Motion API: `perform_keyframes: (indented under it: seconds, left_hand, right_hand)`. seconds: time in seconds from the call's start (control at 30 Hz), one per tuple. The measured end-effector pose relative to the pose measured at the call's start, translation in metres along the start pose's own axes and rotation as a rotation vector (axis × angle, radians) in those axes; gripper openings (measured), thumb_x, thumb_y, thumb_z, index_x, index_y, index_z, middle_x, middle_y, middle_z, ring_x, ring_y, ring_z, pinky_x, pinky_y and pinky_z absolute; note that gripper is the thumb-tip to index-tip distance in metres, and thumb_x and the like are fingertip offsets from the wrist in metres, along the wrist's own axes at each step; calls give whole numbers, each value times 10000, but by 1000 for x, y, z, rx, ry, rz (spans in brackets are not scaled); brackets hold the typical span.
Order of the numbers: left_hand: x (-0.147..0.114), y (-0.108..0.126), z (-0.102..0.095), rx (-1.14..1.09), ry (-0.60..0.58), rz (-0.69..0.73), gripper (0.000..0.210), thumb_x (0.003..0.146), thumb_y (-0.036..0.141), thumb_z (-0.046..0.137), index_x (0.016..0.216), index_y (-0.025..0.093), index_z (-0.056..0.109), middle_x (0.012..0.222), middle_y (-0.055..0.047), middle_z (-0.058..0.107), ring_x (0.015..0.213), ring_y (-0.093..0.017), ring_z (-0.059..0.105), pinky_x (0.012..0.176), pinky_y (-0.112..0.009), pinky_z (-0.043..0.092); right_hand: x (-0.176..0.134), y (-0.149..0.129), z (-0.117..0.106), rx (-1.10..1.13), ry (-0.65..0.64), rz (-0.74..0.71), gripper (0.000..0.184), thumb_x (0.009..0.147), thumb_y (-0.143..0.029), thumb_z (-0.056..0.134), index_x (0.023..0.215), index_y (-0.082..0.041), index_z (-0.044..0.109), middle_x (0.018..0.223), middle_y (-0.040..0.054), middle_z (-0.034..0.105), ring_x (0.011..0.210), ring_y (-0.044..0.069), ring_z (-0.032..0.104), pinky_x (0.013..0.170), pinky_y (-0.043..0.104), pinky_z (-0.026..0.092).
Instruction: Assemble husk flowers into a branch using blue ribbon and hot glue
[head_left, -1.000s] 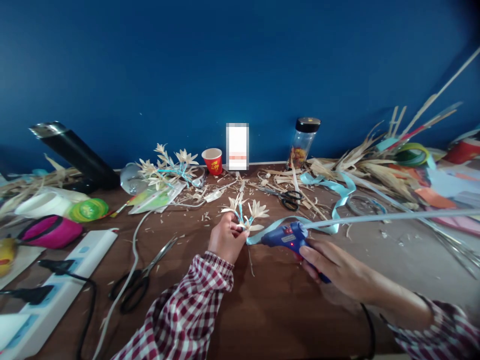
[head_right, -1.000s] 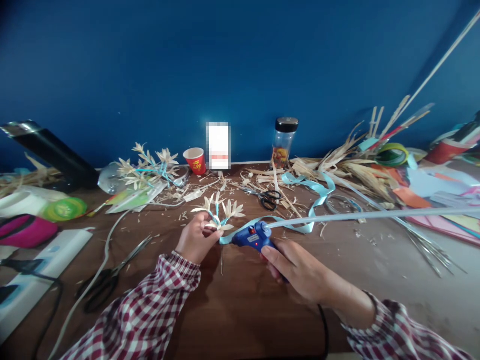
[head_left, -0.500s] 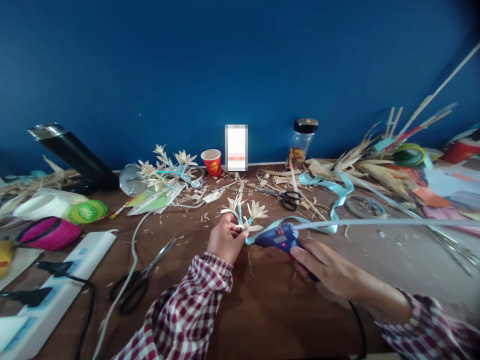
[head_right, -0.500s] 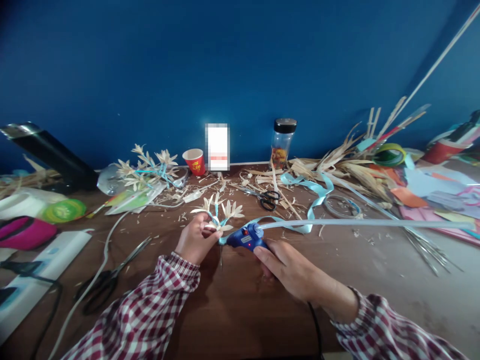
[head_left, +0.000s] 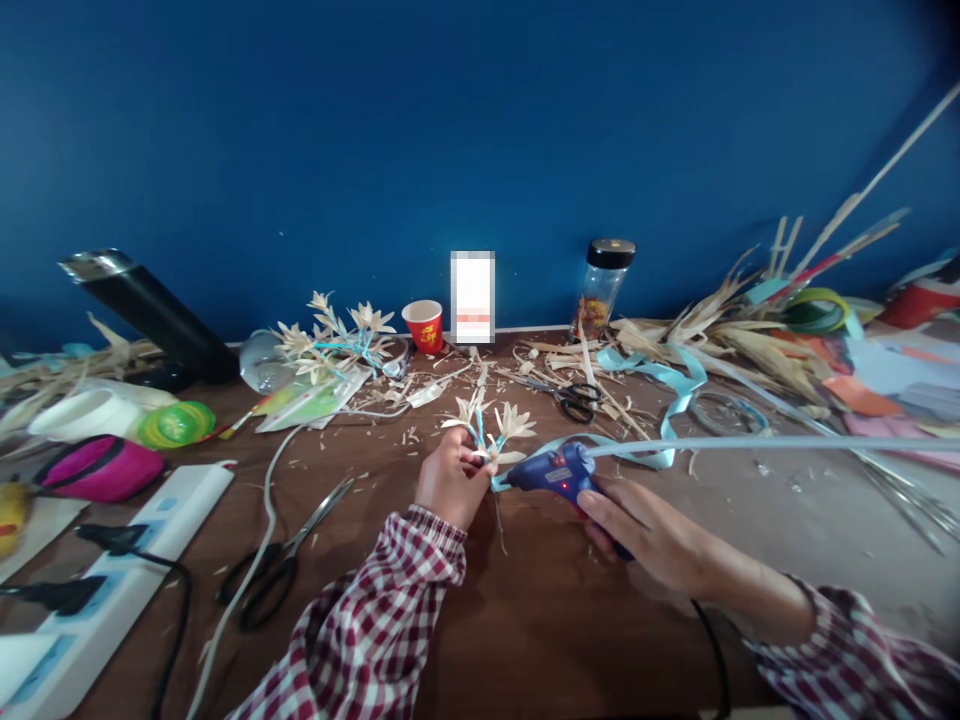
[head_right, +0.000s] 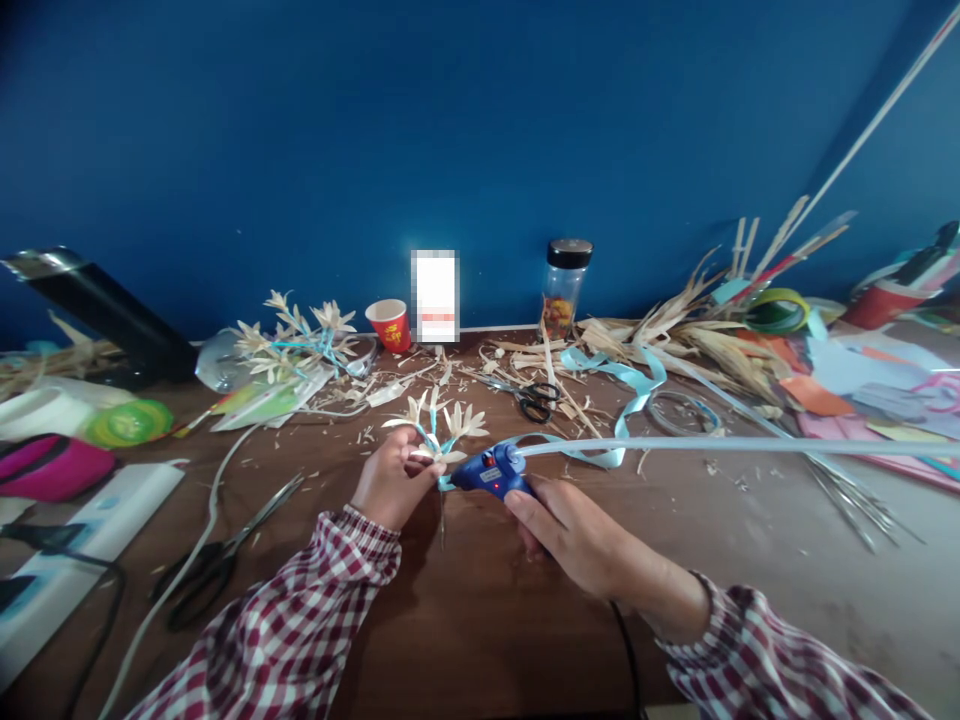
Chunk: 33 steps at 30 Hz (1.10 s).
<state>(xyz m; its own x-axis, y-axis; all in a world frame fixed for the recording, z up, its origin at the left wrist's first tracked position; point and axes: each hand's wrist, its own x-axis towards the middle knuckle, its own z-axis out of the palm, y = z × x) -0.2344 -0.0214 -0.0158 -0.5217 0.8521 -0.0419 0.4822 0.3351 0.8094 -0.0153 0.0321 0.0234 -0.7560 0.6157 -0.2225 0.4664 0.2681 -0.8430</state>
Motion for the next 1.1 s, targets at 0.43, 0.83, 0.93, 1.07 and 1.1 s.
perform_keyframes:
  seconds: [0.43,0.83,0.93,1.07,1.1]
  left_hand:
    - [-1,1,0,33,25,10,345,642,288,648,943,193,509,721,-4,664,603,-132,625,600,-220,472]
    - [-1,-2,0,17,23,30,331,641,294,658,927,204,518,713,5,665,581,-128,626,585,-217,470]
    - [0,-3,1,10,24,12,332,638,299,662,922,204,519,720,1,668,582,-130,627,584,-219,471]
    - [0,-3,1,6,19,10,341,642,306,655,935,200,514,719,-5,664,606,-140,634,592,-224,475]
    - [-1,-3,1,5,18,15,343,645,307,653,939,200,515,721,-6,665,610,-140,635,593,-223,475]
  right_hand:
    - [-2,10,-6,-39,68,-37,396,927,-449,317,680,-194,491,580,-15,544,555,120,505,571,254,393]
    - [0,3,-3,-58,56,-8,403,926,-462,310,656,-204,462,577,-20,537,552,123,504,571,256,380]
    - [-1,5,-1,-65,59,-12,390,921,-473,318,687,-206,479,593,-20,538,567,128,509,577,259,385]
    - [-5,8,-6,-73,71,2,364,925,-449,328,691,-211,474,582,-21,534,563,131,511,579,262,387]
    - [-7,7,-6,-64,65,2,366,926,-444,326,684,-210,469,576,-22,532,557,130,510,575,260,388]
